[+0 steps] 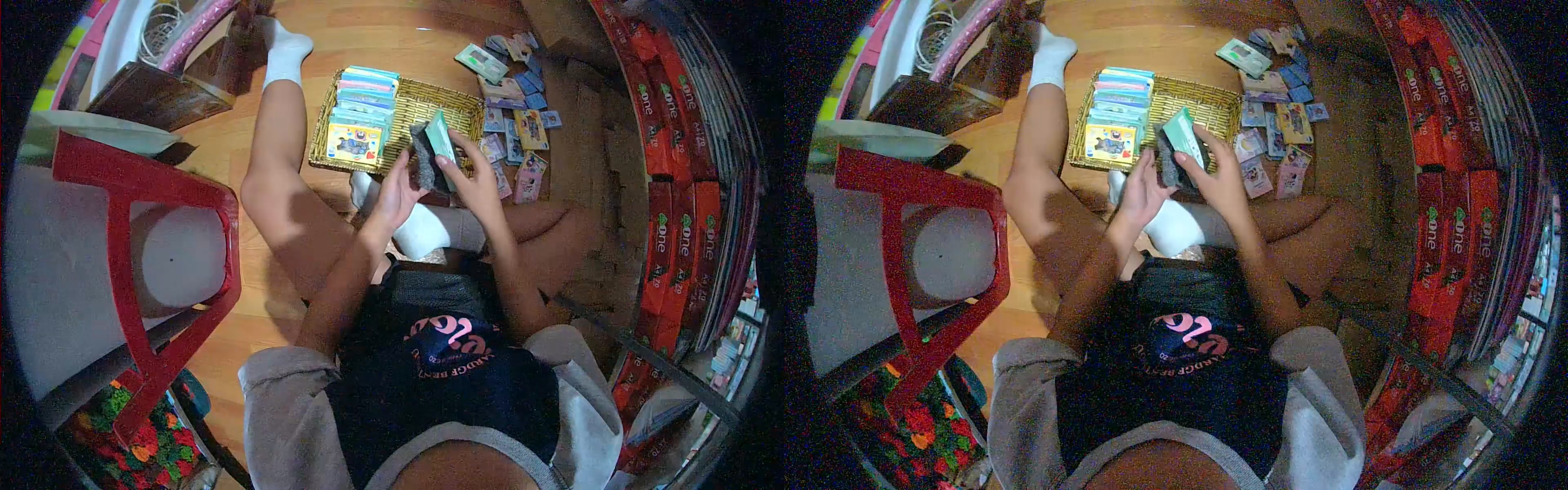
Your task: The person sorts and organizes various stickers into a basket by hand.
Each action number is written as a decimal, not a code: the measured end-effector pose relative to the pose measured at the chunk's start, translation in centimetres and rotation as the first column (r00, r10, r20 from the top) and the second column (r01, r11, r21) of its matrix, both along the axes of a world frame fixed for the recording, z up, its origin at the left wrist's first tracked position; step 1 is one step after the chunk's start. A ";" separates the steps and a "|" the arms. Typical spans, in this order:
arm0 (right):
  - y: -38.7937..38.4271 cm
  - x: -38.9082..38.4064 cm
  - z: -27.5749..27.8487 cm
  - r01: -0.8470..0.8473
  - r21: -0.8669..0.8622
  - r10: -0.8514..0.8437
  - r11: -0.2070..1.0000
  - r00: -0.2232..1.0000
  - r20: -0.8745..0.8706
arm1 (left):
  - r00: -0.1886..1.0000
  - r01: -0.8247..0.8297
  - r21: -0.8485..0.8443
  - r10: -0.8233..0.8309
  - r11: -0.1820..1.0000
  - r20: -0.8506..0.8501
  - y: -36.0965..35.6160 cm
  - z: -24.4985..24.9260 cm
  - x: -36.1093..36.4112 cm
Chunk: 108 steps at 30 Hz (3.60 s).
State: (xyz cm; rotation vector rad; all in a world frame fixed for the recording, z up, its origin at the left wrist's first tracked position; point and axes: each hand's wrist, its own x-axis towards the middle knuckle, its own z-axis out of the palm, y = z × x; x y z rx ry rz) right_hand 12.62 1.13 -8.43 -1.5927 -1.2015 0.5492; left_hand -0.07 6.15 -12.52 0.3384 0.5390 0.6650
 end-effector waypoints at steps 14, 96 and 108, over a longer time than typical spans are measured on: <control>-1.8 0.6 0.1 0.085 -0.167 -0.187 0.982 0.455 -0.871 | 0.986 -0.164 -0.171 0.168 0.971 0.005 0.0 -1.3 0.1; 12.6 -7.5 -6.8 -0.428 -0.303 0.524 0.851 0.711 0.468 | 0.816 0.226 0.030 -0.172 0.974 -0.552 0.1 -4.3 0.9; 12.7 -8.4 -6.1 -0.404 -0.410 0.574 0.817 0.627 0.527 | 0.830 0.194 -0.006 -0.167 0.981 -0.532 0.1 -4.1 0.6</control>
